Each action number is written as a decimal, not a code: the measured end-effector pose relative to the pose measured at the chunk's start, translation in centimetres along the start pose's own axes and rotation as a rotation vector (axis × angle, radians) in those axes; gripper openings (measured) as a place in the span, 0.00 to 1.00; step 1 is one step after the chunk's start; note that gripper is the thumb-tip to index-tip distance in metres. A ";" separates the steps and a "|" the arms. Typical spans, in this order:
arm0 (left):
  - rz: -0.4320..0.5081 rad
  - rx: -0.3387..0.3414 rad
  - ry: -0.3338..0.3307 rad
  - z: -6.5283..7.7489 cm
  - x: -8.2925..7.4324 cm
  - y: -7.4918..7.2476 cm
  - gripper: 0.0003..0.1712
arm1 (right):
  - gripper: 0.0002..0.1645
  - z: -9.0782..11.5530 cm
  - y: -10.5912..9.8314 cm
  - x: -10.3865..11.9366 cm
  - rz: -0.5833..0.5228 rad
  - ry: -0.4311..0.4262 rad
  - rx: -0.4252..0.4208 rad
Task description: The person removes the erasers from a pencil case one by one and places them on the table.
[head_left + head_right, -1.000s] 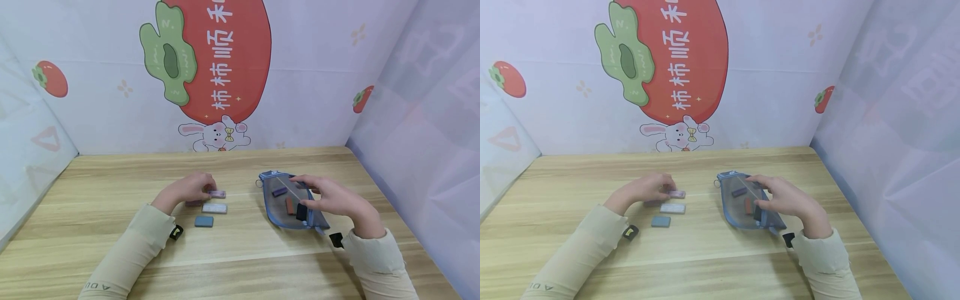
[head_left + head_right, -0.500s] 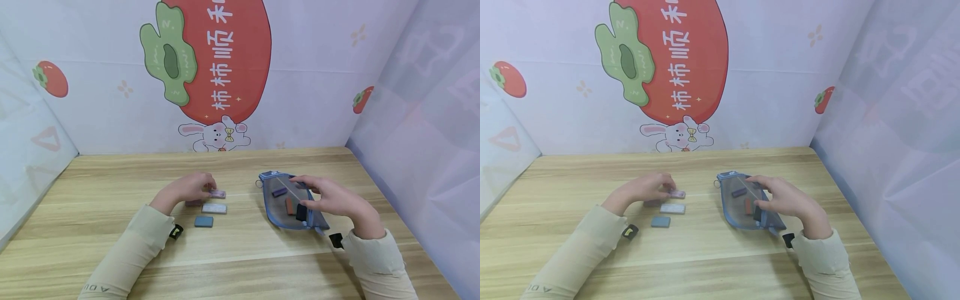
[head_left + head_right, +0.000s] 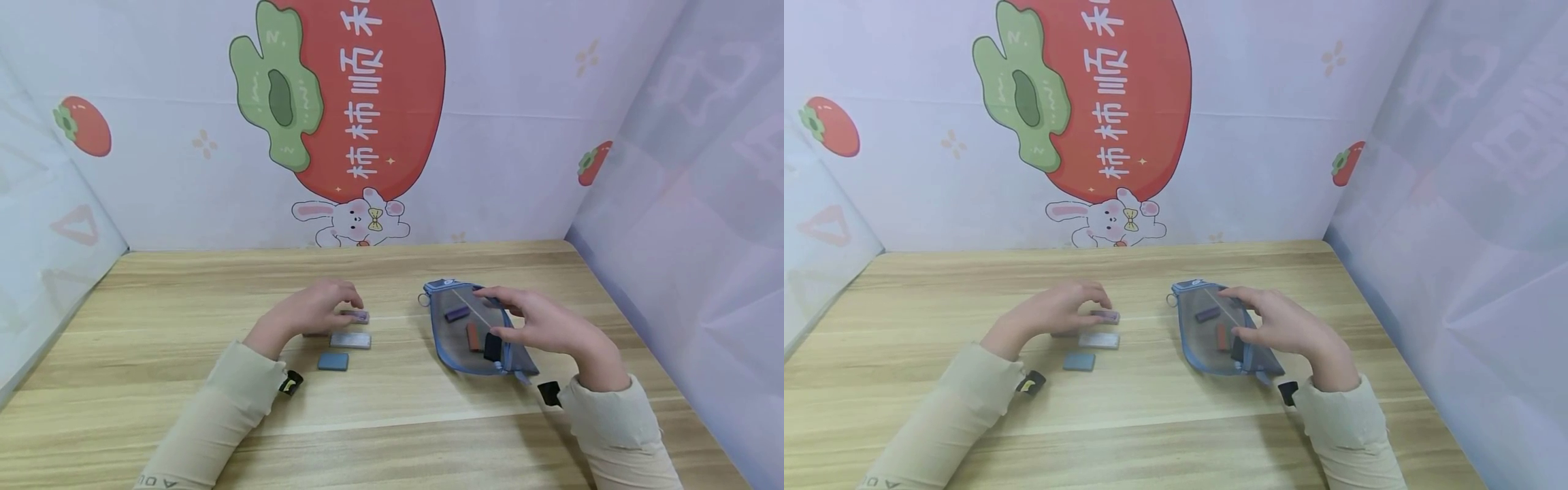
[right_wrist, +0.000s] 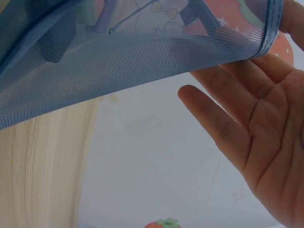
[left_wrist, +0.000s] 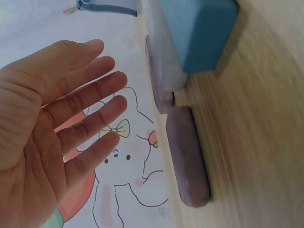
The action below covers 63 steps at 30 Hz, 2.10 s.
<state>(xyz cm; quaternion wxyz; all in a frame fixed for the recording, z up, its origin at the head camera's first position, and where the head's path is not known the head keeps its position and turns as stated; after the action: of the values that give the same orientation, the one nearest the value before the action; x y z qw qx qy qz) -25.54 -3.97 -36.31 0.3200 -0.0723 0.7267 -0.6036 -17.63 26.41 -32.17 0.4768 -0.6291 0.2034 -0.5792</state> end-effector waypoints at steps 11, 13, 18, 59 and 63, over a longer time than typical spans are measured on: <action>0.018 -0.046 0.103 -0.8 -2.2 0.0 0.12 | 0.36 0.0 0.0 0.0 0.001 -0.014 -0.001; 0.023 -0.040 0.108 -1.0 -2.5 0.1 0.12 | 0.36 0.0 0.0 0.0 -0.002 -0.018 -0.001; 0.002 -0.032 0.141 -1.5 -3.0 0.4 0.11 | 0.36 0.0 0.0 0.0 -0.003 -0.021 -0.012; -0.005 -0.071 0.288 -5.7 -7.3 1.9 0.15 | 0.35 -0.2 0.0 0.1 -0.006 -0.018 -0.008; -0.006 -0.075 0.309 -5.8 -7.6 1.9 0.15 | 0.35 -0.2 0.0 0.1 -0.011 -0.030 -0.005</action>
<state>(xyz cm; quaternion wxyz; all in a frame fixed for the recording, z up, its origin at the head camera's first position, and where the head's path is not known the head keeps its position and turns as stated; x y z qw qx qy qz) -22.26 5.13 -34.82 0.1996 0.0078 0.7890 -0.5810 -17.75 26.24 -32.14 0.4752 -0.6398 0.1942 -0.5720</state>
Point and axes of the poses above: each hand's wrist, its own z-axis away from the middle knuckle, its own y-axis out of the palm, x = y × z, the point moved 6 cm from there along -z, towards the middle knuckle, and after that the axes turned 9 degrees about y, right-handed, at the moved point
